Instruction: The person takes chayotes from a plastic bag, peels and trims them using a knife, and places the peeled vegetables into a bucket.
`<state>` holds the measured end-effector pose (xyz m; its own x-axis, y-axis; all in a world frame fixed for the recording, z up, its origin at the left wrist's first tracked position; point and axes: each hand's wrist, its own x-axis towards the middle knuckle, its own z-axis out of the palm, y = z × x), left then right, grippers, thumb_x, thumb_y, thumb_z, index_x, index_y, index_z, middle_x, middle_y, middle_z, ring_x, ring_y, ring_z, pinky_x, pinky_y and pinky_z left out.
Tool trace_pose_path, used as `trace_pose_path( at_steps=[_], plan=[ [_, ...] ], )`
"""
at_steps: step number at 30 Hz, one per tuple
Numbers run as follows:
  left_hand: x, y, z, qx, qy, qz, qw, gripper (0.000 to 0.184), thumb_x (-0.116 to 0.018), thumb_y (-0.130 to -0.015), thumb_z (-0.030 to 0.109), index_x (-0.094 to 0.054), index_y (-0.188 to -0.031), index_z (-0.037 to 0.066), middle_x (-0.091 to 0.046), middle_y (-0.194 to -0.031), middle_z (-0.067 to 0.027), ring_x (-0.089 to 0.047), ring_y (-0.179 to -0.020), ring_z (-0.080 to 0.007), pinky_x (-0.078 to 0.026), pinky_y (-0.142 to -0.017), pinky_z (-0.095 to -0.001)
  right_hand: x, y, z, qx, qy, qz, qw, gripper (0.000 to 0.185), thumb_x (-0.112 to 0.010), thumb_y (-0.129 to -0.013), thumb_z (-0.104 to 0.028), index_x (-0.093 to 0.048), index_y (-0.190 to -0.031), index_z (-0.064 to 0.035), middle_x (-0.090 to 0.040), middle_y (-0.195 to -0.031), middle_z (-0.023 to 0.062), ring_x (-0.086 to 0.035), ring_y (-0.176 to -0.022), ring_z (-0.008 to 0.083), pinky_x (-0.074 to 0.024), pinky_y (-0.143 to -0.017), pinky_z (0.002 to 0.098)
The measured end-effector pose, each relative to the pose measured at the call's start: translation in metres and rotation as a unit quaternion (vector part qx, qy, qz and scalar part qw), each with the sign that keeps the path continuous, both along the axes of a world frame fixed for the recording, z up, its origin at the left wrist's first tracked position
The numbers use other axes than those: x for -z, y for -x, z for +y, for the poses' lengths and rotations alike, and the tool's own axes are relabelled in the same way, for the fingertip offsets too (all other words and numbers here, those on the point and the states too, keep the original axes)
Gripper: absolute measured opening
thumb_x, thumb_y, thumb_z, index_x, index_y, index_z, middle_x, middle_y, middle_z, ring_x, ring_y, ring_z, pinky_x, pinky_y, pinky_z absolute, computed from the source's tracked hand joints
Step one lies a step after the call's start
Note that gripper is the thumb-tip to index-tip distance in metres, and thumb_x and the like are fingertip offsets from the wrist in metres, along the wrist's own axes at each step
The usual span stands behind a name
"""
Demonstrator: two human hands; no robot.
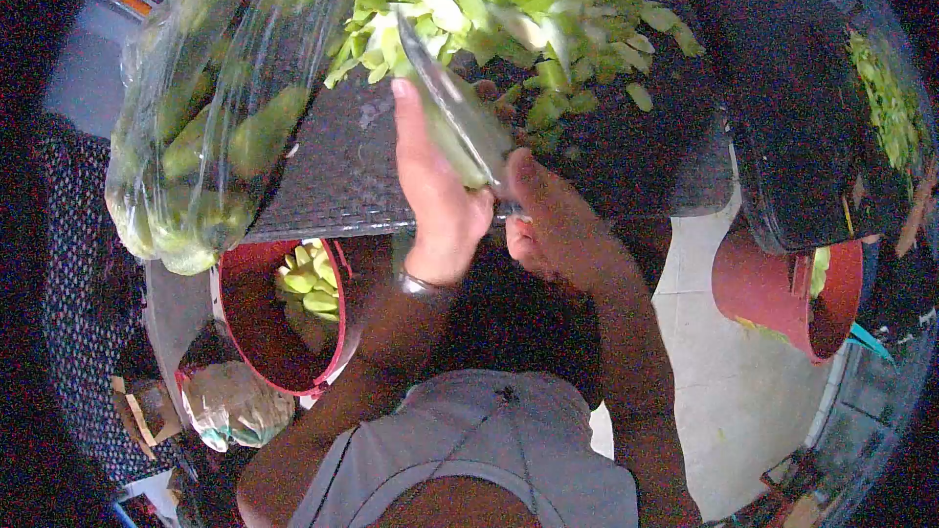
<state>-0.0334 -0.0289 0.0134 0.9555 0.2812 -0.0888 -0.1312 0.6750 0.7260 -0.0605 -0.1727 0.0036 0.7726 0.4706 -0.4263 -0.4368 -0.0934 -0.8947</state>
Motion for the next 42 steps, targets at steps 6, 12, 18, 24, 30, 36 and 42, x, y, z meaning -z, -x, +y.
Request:
trace_pose_path(
  at_steps=[6,12,18,24,30,36,42],
  plan=[
    [-0.006,-0.020,0.036,0.138,0.160,-0.003,0.977,0.047,-0.047,-0.104,0.046,-0.061,-0.125,0.006,-0.071,-0.111,-0.0130,-0.070,-0.096,-0.0270,-0.056,-0.088,-0.0438,-0.028,0.015,-0.006,0.044,-0.040,0.005,0.998,0.072,-0.030,-0.101,-0.072,-0.062,-0.117,-0.0097,-0.047,-0.054,-0.0014,-0.043,-0.040,0.0086,-0.0364,-0.038,0.0266],
    [-0.012,-0.024,0.037,0.066,0.126,0.026,0.989,0.047,-0.049,-0.103,0.045,-0.060,-0.124,0.004,-0.071,-0.110,-0.0138,-0.071,-0.094,-0.0248,-0.059,-0.084,-0.0403,-0.034,0.027,-0.003,0.107,0.187,-0.114,0.970,0.041,-0.050,-0.107,-0.042,-0.065,-0.109,-0.0035,-0.055,-0.058,0.0020,-0.055,-0.048,0.0105,-0.0442,-0.047,0.0284],
    [-0.004,-0.027,0.038,0.089,0.100,0.011,0.991,0.047,-0.047,-0.105,0.044,-0.060,-0.127,0.005,-0.072,-0.111,-0.0125,-0.071,-0.094,-0.0232,-0.058,-0.085,-0.0371,-0.032,0.030,0.001,0.094,0.235,-0.152,0.955,0.036,-0.051,-0.106,-0.035,-0.063,-0.106,-0.0007,-0.062,-0.062,0.0097,-0.063,-0.053,0.0199,-0.0489,-0.052,0.0376],
    [-0.006,-0.025,0.033,0.097,0.099,0.048,0.989,0.050,-0.045,-0.105,0.049,-0.060,-0.127,0.007,-0.071,-0.109,-0.0095,-0.071,-0.093,-0.0227,-0.058,-0.084,-0.0377,-0.026,0.034,0.004,0.069,0.213,-0.114,0.968,0.035,-0.049,-0.107,-0.033,-0.061,-0.108,-0.0003,-0.063,-0.063,0.0125,-0.065,-0.053,0.0243,-0.0496,-0.052,0.0403],
    [-0.005,-0.013,0.012,0.141,0.117,0.024,0.983,0.061,-0.034,-0.107,0.058,-0.057,-0.125,0.004,-0.069,-0.100,-0.0121,-0.070,-0.082,-0.0241,-0.060,-0.075,-0.0387,-0.012,0.030,0.010,0.094,0.166,-0.178,0.965,0.035,-0.047,-0.108,-0.032,-0.060,-0.106,-0.0004,-0.063,-0.065,0.0125,-0.063,-0.051,0.0230,-0.0491,-0.050,0.0402],
    [0.004,-0.007,-0.003,0.165,0.109,0.052,0.979,0.068,-0.030,-0.105,0.063,-0.059,-0.113,0.002,-0.067,-0.087,-0.0143,-0.068,-0.068,-0.0279,-0.060,-0.065,-0.0413,-0.006,0.022,0.017,0.086,0.096,-0.133,0.983,0.039,-0.039,-0.111,-0.038,-0.054,-0.094,-0.0055,-0.047,-0.057,-0.0003,-0.046,-0.044,0.0082,-0.0426,-0.041,0.0262],
    [0.004,-0.026,0.014,0.158,0.111,0.064,0.979,0.066,-0.030,-0.105,0.064,-0.059,-0.111,0.004,-0.066,-0.085,-0.0139,-0.068,-0.069,-0.0269,-0.059,-0.066,-0.0408,-0.021,0.023,0.019,0.098,-0.011,0.050,0.994,0.039,-0.044,-0.109,-0.043,-0.053,-0.092,-0.0086,-0.047,-0.055,-0.0008,-0.042,-0.038,0.0089,-0.0408,-0.037,0.0268]
  ],
)
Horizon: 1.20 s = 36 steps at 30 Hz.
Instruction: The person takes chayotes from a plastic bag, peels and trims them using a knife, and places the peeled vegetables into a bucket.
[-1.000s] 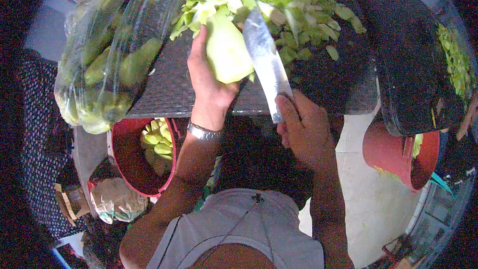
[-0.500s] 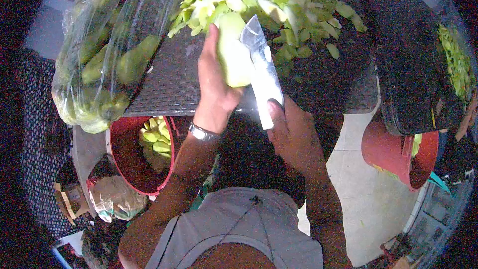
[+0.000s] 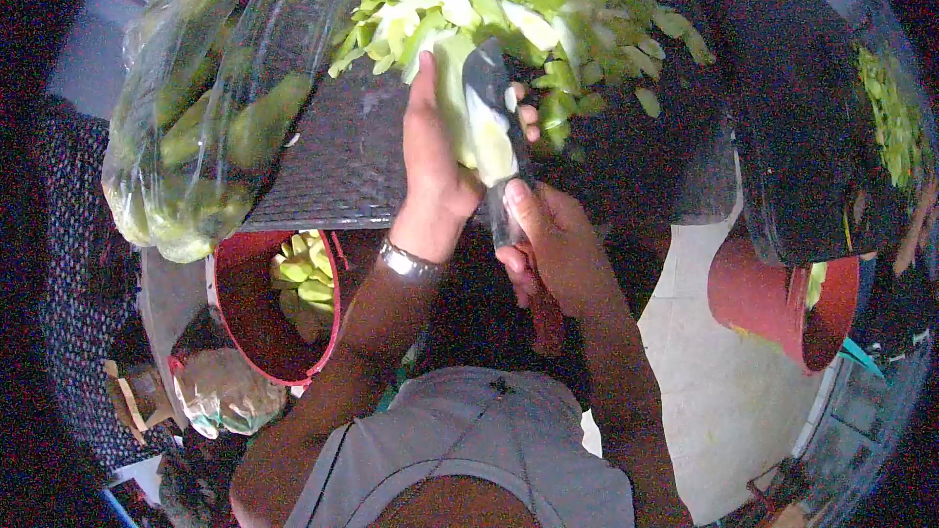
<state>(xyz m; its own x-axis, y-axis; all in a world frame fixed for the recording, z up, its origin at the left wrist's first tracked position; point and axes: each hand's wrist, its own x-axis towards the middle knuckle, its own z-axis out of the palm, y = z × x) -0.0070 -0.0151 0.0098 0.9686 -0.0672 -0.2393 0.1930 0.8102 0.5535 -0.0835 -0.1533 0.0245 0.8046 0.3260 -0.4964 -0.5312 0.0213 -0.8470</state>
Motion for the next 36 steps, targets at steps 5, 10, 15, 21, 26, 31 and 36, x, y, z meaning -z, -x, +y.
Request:
trace_pose_path(
  at_steps=[5,10,15,21,26,31,36],
  plan=[
    [-0.010,-0.009,0.014,-0.076,0.079,0.032,0.993,0.063,-0.030,-0.106,0.057,-0.055,-0.121,0.002,-0.067,-0.095,-0.0174,-0.070,-0.081,-0.0335,-0.059,-0.075,-0.0466,-0.023,-0.010,-0.001,0.043,-0.051,-0.030,0.997,0.040,-0.051,-0.105,-0.049,-0.052,-0.088,-0.0126,-0.050,-0.053,0.0014,-0.043,-0.036,0.0091,-0.0373,-0.034,0.0263],
    [-0.001,0.000,0.039,0.061,0.096,-0.053,0.992,0.063,-0.036,-0.104,0.054,-0.056,-0.128,0.000,-0.067,-0.113,-0.0211,-0.067,-0.098,-0.0389,-0.056,-0.088,-0.0504,-0.028,-0.081,-0.012,0.150,0.301,-0.419,0.844,0.035,-0.055,-0.104,-0.039,-0.058,-0.098,-0.0057,-0.063,-0.067,0.0149,-0.061,-0.053,0.0313,-0.0472,-0.047,0.0394],
    [-0.012,0.015,0.051,0.055,0.061,-0.072,0.994,0.066,-0.038,-0.103,0.056,-0.057,-0.125,-0.003,-0.068,-0.110,-0.0225,-0.069,-0.091,-0.0392,-0.057,-0.082,-0.0501,-0.013,-0.120,-0.021,0.019,0.554,-0.493,0.670,0.030,-0.051,-0.104,-0.030,-0.060,-0.113,-0.0025,-0.068,-0.091,0.0279,-0.065,-0.089,0.0521,-0.0525,-0.074,0.0599],
    [-0.013,0.031,0.083,0.009,-0.029,-0.057,0.998,0.063,-0.042,-0.102,0.055,-0.058,-0.122,-0.002,-0.069,-0.106,-0.0219,-0.070,-0.087,-0.0373,-0.059,-0.076,-0.0494,-0.025,-0.058,-0.003,0.012,0.420,-0.367,0.830,0.036,-0.049,-0.107,-0.033,-0.062,-0.102,-0.0001,-0.063,-0.067,0.0142,-0.063,-0.057,0.0273,-0.0476,-0.055,0.0408],
    [-0.024,0.028,0.067,-0.121,-0.069,-0.014,0.990,0.043,-0.052,-0.103,0.043,-0.061,-0.120,0.005,-0.071,-0.102,-0.0079,-0.072,-0.088,-0.0210,-0.059,-0.077,-0.0371,-0.017,-0.014,0.008,-0.074,0.249,-0.241,0.935,0.028,-0.054,-0.101,-0.024,-0.062,-0.112,0.0012,-0.067,-0.096,0.0282,-0.067,-0.089,0.0479,-0.0529,-0.073,0.0509],
    [-0.012,0.017,0.060,-0.112,-0.071,-0.015,0.991,0.042,-0.053,-0.103,0.042,-0.062,-0.121,0.005,-0.072,-0.102,-0.0076,-0.072,-0.088,-0.0196,-0.059,-0.078,-0.0338,-0.011,0.003,0.002,-0.060,0.255,-0.203,0.944,0.029,-0.049,-0.105,-0.025,-0.061,-0.111,0.0014,-0.067,-0.083,0.0228,-0.070,-0.074,0.0392,-0.0530,-0.067,0.0470],
    [-0.011,0.015,0.050,-0.087,-0.080,-0.001,0.993,0.042,-0.053,-0.103,0.041,-0.063,-0.120,0.004,-0.072,-0.102,-0.0079,-0.072,-0.086,-0.0192,-0.059,-0.077,-0.0340,0.005,0.013,-0.007,-0.046,0.231,-0.210,0.949,0.032,-0.047,-0.107,-0.028,-0.060,-0.106,0.0010,-0.064,-0.071,0.0171,-0.066,-0.060,0.0291,-0.0510,-0.059,0.0425]
  ],
)
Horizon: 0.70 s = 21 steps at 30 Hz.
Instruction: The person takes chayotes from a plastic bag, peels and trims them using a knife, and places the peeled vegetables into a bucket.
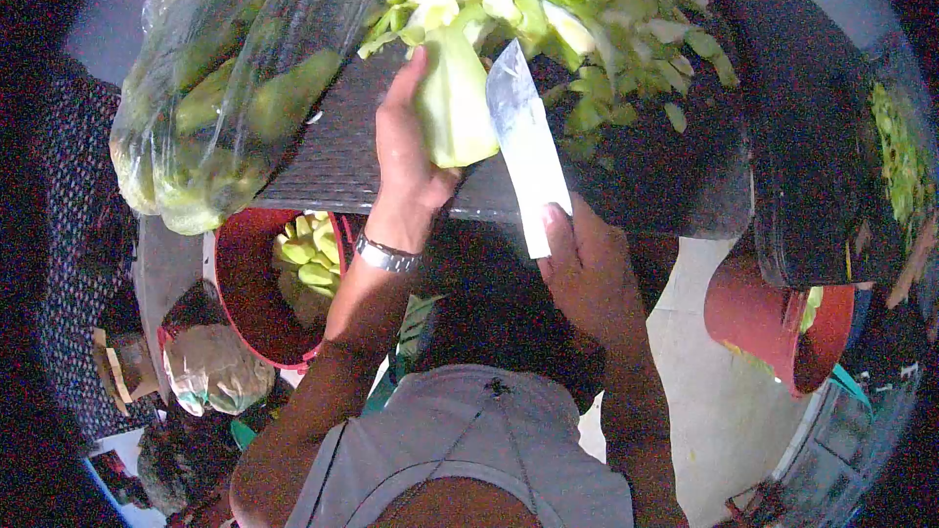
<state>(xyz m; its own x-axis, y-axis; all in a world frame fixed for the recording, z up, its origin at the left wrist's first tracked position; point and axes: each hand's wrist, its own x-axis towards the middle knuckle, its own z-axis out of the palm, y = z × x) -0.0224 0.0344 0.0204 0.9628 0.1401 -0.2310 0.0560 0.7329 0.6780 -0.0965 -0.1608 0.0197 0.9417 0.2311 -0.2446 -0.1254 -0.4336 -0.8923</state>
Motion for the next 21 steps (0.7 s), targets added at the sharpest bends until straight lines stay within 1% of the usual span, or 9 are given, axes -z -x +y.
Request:
trace_pose_path(
  at_steps=[3,6,9,14,17,21],
  plan=[
    [-0.001,0.002,-0.005,0.013,-0.004,0.001,1.000,0.043,-0.053,-0.103,0.042,-0.063,-0.120,0.005,-0.073,-0.101,-0.0077,-0.072,-0.084,-0.0193,-0.059,-0.075,-0.0342,0.003,0.001,-0.004,-0.008,-0.026,0.008,1.000,0.033,-0.046,-0.108,-0.029,-0.059,-0.099,-0.0002,-0.059,-0.062,0.0114,-0.060,-0.051,0.0218,-0.0480,-0.052,0.0384],
    [-0.001,0.004,-0.013,0.017,0.003,0.002,1.000,0.044,-0.053,-0.103,0.044,-0.063,-0.120,0.005,-0.073,-0.100,-0.0072,-0.072,-0.082,-0.0194,-0.060,-0.074,-0.0343,0.002,0.000,-0.001,0.009,-0.049,0.042,0.998,0.034,-0.044,-0.109,-0.030,-0.057,-0.094,-0.0029,-0.053,-0.057,0.0044,-0.053,-0.045,0.0149,-0.0436,-0.045,0.0334],
    [-0.003,0.007,-0.017,0.025,0.011,0.000,1.000,0.045,-0.052,-0.103,0.045,-0.063,-0.121,0.005,-0.073,-0.100,-0.0069,-0.072,-0.082,-0.0194,-0.060,-0.075,-0.0344,0.003,0.000,-0.001,-0.004,-0.104,0.050,0.993,0.036,-0.041,-0.110,-0.032,-0.056,-0.093,-0.0047,-0.051,-0.057,0.0015,-0.050,-0.044,0.0116,-0.0412,-0.043,0.0304],
    [-0.007,0.014,-0.032,0.032,0.016,-0.007,0.999,0.047,-0.050,-0.103,0.047,-0.063,-0.122,0.005,-0.073,-0.101,-0.0082,-0.072,-0.086,-0.0196,-0.060,-0.079,-0.0360,0.003,-0.003,0.001,0.008,-0.131,0.063,0.989,0.037,-0.040,-0.110,-0.035,-0.054,-0.093,-0.0057,-0.049,-0.057,0.0000,-0.049,-0.043,0.0111,-0.0402,-0.042,0.0299],
    [-0.002,0.017,-0.034,0.063,0.009,0.000,0.998,0.048,-0.050,-0.104,0.046,-0.063,-0.123,0.005,-0.073,-0.102,-0.0083,-0.072,-0.088,-0.0197,-0.059,-0.078,-0.0357,0.001,-0.007,0.003,0.018,-0.150,0.067,0.986,0.038,-0.039,-0.110,-0.036,-0.053,-0.092,-0.0062,-0.049,-0.057,-0.0003,-0.048,-0.043,0.0112,-0.0400,-0.041,0.0300],
    [0.011,0.023,-0.044,0.060,0.009,0.019,0.998,0.046,-0.050,-0.104,0.045,-0.064,-0.121,0.005,-0.073,-0.101,-0.0083,-0.072,-0.085,-0.0203,-0.058,-0.076,-0.0338,0.000,-0.018,0.004,0.009,-0.159,0.076,0.984,0.039,-0.037,-0.111,-0.037,-0.053,-0.093,-0.0063,-0.049,-0.057,-0.0002,-0.048,-0.043,0.0115,-0.0404,-0.042,0.0303]
  ],
)
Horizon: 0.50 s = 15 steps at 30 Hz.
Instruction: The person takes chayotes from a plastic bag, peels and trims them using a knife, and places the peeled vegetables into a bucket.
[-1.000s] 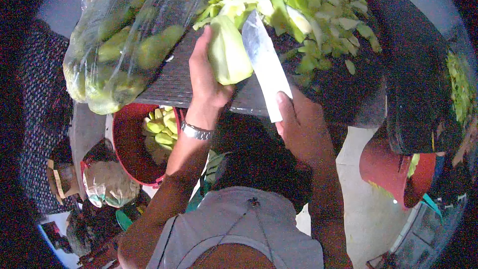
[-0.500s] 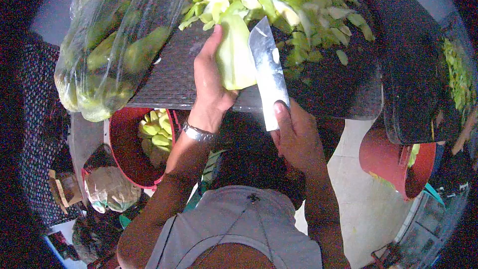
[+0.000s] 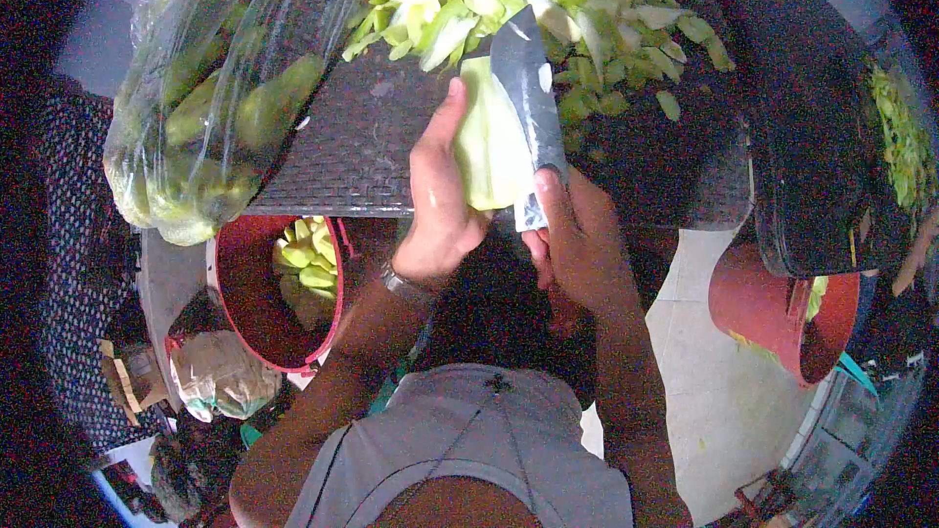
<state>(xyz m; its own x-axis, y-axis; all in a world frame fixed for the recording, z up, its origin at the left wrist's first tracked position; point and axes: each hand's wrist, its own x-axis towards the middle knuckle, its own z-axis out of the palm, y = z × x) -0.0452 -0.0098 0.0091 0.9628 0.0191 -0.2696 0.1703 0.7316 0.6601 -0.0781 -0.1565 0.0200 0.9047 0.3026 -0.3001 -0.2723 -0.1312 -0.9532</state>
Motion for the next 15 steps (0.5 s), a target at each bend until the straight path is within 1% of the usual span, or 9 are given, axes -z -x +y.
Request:
trace_pose_path(
  at_steps=[2,5,6,7,9,10,12,13,15],
  plan=[
    [0.002,-0.003,0.001,-0.015,0.003,0.013,1.000,0.045,-0.050,-0.104,0.045,-0.064,-0.119,0.005,-0.073,-0.100,-0.0082,-0.072,-0.084,-0.0205,-0.058,-0.075,-0.0328,0.001,0.002,0.002,0.002,0.014,0.005,1.000,0.038,-0.037,-0.111,-0.036,-0.053,-0.094,-0.0059,-0.049,-0.057,0.0001,-0.048,-0.043,0.0115,-0.0408,-0.042,0.0300],
    [-0.005,-0.013,0.008,-0.054,0.044,-0.018,0.997,0.046,-0.049,-0.104,0.046,-0.063,-0.117,0.004,-0.073,-0.096,-0.0102,-0.072,-0.079,-0.0240,-0.059,-0.072,-0.0346,0.007,0.015,0.009,-0.004,0.040,0.001,0.999,0.037,-0.037,-0.111,-0.034,-0.053,-0.095,-0.0052,-0.050,-0.058,0.0004,-0.049,-0.043,0.0115,-0.0412,-0.042,0.0296],
    [-0.004,-0.014,0.008,-0.037,0.044,-0.021,0.998,0.047,-0.049,-0.104,0.047,-0.063,-0.117,0.004,-0.072,-0.095,-0.0110,-0.072,-0.077,-0.0253,-0.059,-0.071,-0.0357,0.009,0.019,0.011,-0.006,0.051,-0.001,0.999,0.037,-0.037,-0.111,-0.034,-0.053,-0.095,-0.0050,-0.050,-0.058,0.0005,-0.049,-0.043,0.0115,-0.0413,-0.042,0.0295],
    [-0.003,-0.014,0.007,-0.019,0.043,-0.024,0.999,0.048,-0.049,-0.103,0.048,-0.063,-0.116,0.004,-0.072,-0.094,-0.0118,-0.072,-0.075,-0.0266,-0.059,-0.070,-0.0369,0.005,0.019,0.012,0.000,0.027,0.022,0.999,0.037,-0.037,-0.111,-0.034,-0.053,-0.095,-0.0044,-0.050,-0.058,0.0006,-0.049,-0.043,0.0116,-0.0416,-0.042,0.0295],
    [0.002,-0.011,0.004,0.006,0.034,-0.017,0.999,0.052,-0.047,-0.103,0.051,-0.061,-0.115,0.002,-0.071,-0.091,-0.0142,-0.071,-0.069,-0.0306,-0.060,-0.067,-0.0405,0.002,0.014,0.012,-0.002,0.006,0.013,1.000,0.037,-0.037,-0.111,-0.034,-0.054,-0.096,-0.0044,-0.050,-0.058,0.0004,-0.049,-0.043,0.0116,-0.0416,-0.042,0.0297],
    [0.003,-0.006,0.000,0.025,0.022,-0.023,0.999,0.054,-0.045,-0.103,0.052,-0.061,-0.115,0.002,-0.070,-0.089,-0.0137,-0.071,-0.070,-0.0299,-0.060,-0.068,-0.0406,0.002,0.010,0.012,-0.001,-0.004,0.005,1.000,0.037,-0.037,-0.111,-0.034,-0.054,-0.097,-0.0044,-0.050,-0.058,0.0004,-0.049,-0.043,0.0116,-0.0417,-0.041,0.0299],
    [0.001,-0.007,-0.002,0.009,0.041,-0.027,0.999,0.056,-0.041,-0.106,0.049,-0.062,-0.114,-0.002,-0.069,-0.085,-0.0126,-0.070,-0.066,-0.0254,-0.059,-0.063,-0.0378,0.005,0.006,0.011,-0.004,0.001,0.005,1.000,0.037,-0.038,-0.111,-0.035,-0.054,-0.097,-0.0051,-0.049,-0.057,0.0002,-0.049,-0.043,0.0116,-0.0410,-0.040,0.0298],
    [0.000,-0.008,-0.002,0.003,0.031,-0.019,0.999,0.056,-0.041,-0.106,0.049,-0.062,-0.113,-0.002,-0.069,-0.085,-0.0129,-0.070,-0.066,-0.0256,-0.059,-0.063,-0.0377,0.006,0.006,0.010,-0.006,0.004,0.007,1.000,0.037,-0.038,-0.111,-0.035,-0.054,-0.097,-0.0054,-0.049,-0.057,0.0001,-0.049,-0.043,0.0116,-0.0407,-0.040,0.0297],
    [-0.002,-0.015,-0.001,-0.013,0.009,-0.008,1.000,0.055,-0.041,-0.106,0.049,-0.062,-0.112,-0.002,-0.069,-0.085,-0.0135,-0.070,-0.066,-0.0261,-0.059,-0.063,-0.0375,0.003,0.006,0.006,0.002,-0.038,0.067,0.997,0.036,-0.041,-0.110,-0.037,-0.055,-0.096,-0.0066,-0.048,-0.057,-0.0003,-0.047,-0.041,0.0114,-0.0394,-0.039,0.0295]
  ],
)
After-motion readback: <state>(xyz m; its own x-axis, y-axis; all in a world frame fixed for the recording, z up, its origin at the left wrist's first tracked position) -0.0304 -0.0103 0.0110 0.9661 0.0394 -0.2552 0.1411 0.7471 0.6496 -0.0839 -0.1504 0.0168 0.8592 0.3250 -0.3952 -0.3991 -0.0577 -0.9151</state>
